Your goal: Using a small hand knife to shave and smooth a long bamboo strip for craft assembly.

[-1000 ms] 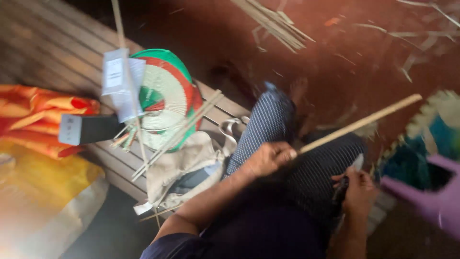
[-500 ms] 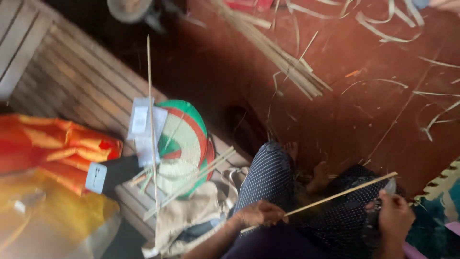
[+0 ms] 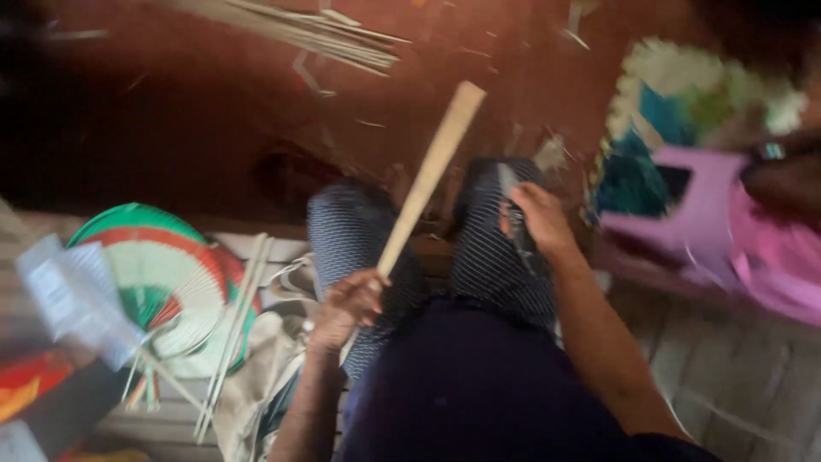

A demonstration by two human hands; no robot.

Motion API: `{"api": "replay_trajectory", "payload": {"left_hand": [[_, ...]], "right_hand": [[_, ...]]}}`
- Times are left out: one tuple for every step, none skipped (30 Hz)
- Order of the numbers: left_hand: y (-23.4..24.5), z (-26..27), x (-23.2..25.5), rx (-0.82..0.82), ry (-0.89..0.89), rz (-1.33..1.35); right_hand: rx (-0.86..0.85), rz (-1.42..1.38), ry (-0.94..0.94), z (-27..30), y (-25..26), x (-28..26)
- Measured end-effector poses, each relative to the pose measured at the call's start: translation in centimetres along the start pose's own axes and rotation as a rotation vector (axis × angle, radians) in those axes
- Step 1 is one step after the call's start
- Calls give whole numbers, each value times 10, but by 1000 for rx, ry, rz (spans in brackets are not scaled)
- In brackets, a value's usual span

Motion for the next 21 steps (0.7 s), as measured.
{"api": "replay_trajectory", "payload": {"left_hand": [[2,-6,4,27,-42,-56],[1,-13,7,53,-86,-111],[-11,-9,11,4,-66,-148],[-19,-7,19,70,-105,-110],[-28,-6,29,145,-151,-58],[-37,-9,28,105,-137,-81],[-43,-10,30,118,-173,-105],[-47,-11,32,131,-209,-127],[-53,-12,29,108,-200,-149],[-56,-12,27,111,-189,-127],[-59,-14,27,115,-178,-110],[-62,-15,24,93,-169,-138],[-64,-15,22,74,-170,-149],[-66,-16,22,55,-170,-159],[-66,-20,16,42,-172,-180],[-64,-25,11,62,-164,-212],[-59,-29,9,96,-172,-235],[-66,-33,11,99,-188,-246],[-65,-31,14,119,-173,-331],[-61,-30,18,141,-155,-415],[-55,-31,16,175,-175,-419]], "right_hand": [[-26,90,23,13,2,-9],[-53,180,43,24,6,-17],[1,153,22,24,21,-10],[-47,70,47,24,32,-6],[-105,-3,84,19,40,-7],[-60,-20,77,12,53,-5],[-28,-134,88,4,64,-3],[5,-248,102,-4,73,-1],[33,-265,94,-14,85,5],[87,-545,4,-23,97,14],[142,-832,-84,-32,107,25],[170,-856,-86,-35,116,40],[60,-1089,-106,-39,117,52],[-56,-1321,-117,-42,118,62],[-45,-1342,-110,-30,113,66],[-7,-1335,-142,-19,105,70],[8,-1322,-175,-13,91,68],[-4,-1337,-170,0,87,49],[-44,-1169,-114,13,73,30],[-82,-1002,-54,28,59,10],[-122,-1014,-60,41,45,-2]]}}
Point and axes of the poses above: each hand's wrist, its own z-axis away from the middle knuckle, its own y-axis out of the back of the hand, x = y × z, the point moved 4 cm from there along -z, towards the middle knuckle, and after that the axes turned 6 degrees about x, right-handed, at the moved point
